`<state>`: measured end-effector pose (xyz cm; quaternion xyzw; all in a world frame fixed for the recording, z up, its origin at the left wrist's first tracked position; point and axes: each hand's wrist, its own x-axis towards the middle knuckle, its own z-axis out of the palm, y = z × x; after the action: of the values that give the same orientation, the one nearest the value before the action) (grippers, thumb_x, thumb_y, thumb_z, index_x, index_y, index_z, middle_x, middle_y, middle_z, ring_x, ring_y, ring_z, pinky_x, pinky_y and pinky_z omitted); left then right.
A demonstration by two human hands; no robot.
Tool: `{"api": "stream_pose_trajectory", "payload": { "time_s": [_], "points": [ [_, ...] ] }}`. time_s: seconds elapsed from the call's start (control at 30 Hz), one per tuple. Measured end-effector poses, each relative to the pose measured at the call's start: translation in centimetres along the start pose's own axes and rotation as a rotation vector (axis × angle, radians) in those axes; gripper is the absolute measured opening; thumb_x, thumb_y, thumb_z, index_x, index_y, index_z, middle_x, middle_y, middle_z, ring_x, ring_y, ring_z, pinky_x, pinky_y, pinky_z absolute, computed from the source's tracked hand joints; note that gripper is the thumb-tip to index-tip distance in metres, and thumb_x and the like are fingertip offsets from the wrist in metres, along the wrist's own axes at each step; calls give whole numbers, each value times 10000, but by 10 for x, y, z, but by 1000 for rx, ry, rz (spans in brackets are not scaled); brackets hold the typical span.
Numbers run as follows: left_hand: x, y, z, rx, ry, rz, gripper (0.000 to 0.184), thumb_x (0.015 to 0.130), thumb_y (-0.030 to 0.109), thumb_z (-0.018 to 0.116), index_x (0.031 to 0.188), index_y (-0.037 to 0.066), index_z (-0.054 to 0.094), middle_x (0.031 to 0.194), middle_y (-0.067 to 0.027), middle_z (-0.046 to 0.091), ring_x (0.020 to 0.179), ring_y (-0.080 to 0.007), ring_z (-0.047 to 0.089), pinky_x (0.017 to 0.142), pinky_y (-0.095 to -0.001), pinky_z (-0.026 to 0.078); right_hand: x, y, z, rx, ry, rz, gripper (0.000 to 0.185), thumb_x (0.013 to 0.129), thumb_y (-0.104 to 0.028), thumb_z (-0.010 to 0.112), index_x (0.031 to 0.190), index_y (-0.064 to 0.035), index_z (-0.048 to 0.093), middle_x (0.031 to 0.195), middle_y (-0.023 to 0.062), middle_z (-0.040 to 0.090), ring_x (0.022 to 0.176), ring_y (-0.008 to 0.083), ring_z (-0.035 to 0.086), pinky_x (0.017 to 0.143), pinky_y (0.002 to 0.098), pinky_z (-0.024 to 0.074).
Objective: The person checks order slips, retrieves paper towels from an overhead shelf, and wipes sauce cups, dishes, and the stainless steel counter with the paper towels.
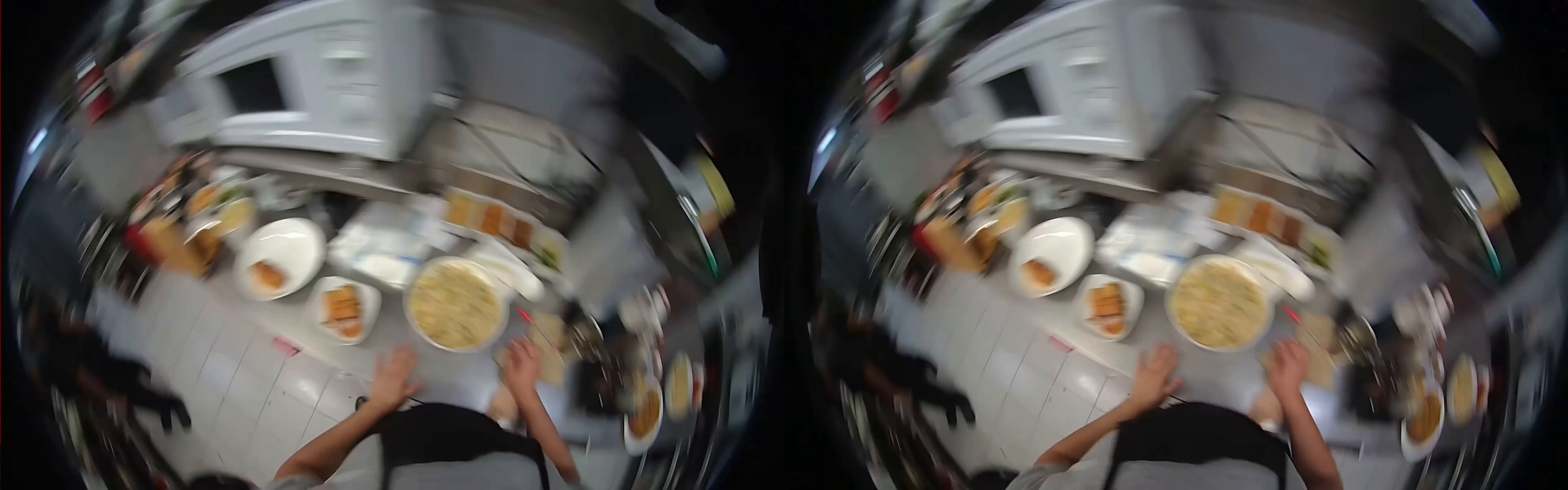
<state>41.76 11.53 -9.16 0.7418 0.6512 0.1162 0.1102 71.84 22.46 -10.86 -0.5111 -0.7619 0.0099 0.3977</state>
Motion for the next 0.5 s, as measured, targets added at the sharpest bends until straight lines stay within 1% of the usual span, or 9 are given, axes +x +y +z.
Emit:
{"api": "stream_pose_trajectory", "payload": {
  "time_s": [0.07, 0.1, 0.23, 0.27, 0.33, 0.4, 0.43, 0.47, 0.5],
  "points": [
    [3, 4, -4, 41, -17, 74, 697, 831, 419, 551, 1399, 100, 305, 1483, -127, 234, 1362, -317, 227, 1065, -580, 126, 0, -13, -13, 115, -38, 48, 170, 654, -48, 597, 819, -75, 624, 950, 91, 615, 932, 299, 554, 823, 410, 422],
    [3, 8, -10, 21, -54, 143, 713, 827, 420, 555, 1401, 87, 296, 1482, -136, 228, 1362, -320, 223, 1063, -582, 123, -4, -19, -16, 54, -88, 54, 167, 653, -59, 605, 818, -80, 624, 958, 83, 611, 954, 286, 545, 834, 398, 423],
    [11, 23, -5, 30, -151, 328, 748, 812, 427, 567, 1396, 52, 287, 1474, -175, 216, 1361, -329, 213, 1059, -586, 122, -21, -44, -34, 147, -149, 67, 165, 688, -91, 621, 850, -74, 639, 975, 84, 606, 951, 288, 543, 844, 399, 429],
    [16, 27, -2, 51, -176, 365, 773, 804, 433, 572, 1398, 41, 271, 1469, -199, 207, 1362, -335, 208, 1060, -586, 119, -20, -42, -33, 239, -144, 124, 160, 700, -95, 616, 856, -68, 638, 979, 91, 602, 946, 294, 543, 837, 401, 433],
    [24, 34, 3, 10, -200, 423, 804, 794, 441, 580, 1399, 23, 255, 1471, -197, 207, 1364, -339, 202, 1060, -586, 119, -19, -33, -34, 419, -114, 238, 153, 726, -104, 606, 867, -56, 637, 986, 106, 595, 935, 306, 544, 823, 404, 441],
    [40, 44, 13, -45, -258, 520, 841, 793, 440, 583, 1398, -18, 220, 1466, -207, 219, 1364, -355, 196, 1060, -586, 111, -2, -19, -43, 253, 57, 257, 148, 757, -112, 584, 876, -36, 629, 979, 129, 583, 918, 328, 541, 796, 414, 448],
    [46, 50, 14, -202, -239, 561, 846, 793, 423, 581, 1398, -34, 206, 1452, -230, 240, 1359, -371, 203, 1059, -588, 106, 8, -6, -41, 199, 122, 222, 197, 726, -75, 588, 913, -19, 613, 986, 144, 577, 950, 329, 538, 816, 413, 445],
    [54, 44, 29, -290, -288, 558, 886, 790, 431, 569, 1412, -43, 153, 1454, -250, 223, 1367, -374, 186, 1062, -586, 79, 19, 12, -40, 59, 12, 169, 238, 690, -85, 586, 920, -24, 597, 943, 156, 564, 913, 343, 528, 789, 426, 438],
    [63, 53, 34, -355, -97, 639, 711, 738, 291, 644, 1305, -42, 373, 1332, -243, 391, 1258, -379, 360, 1029, -521, 235, 29, 17, -35, -55, 125, 215, 298, 653, -124, 596, 938, -38, 581, 892, 156, 549, 878, 346, 517, 769, 425, 422]
  ]
}}
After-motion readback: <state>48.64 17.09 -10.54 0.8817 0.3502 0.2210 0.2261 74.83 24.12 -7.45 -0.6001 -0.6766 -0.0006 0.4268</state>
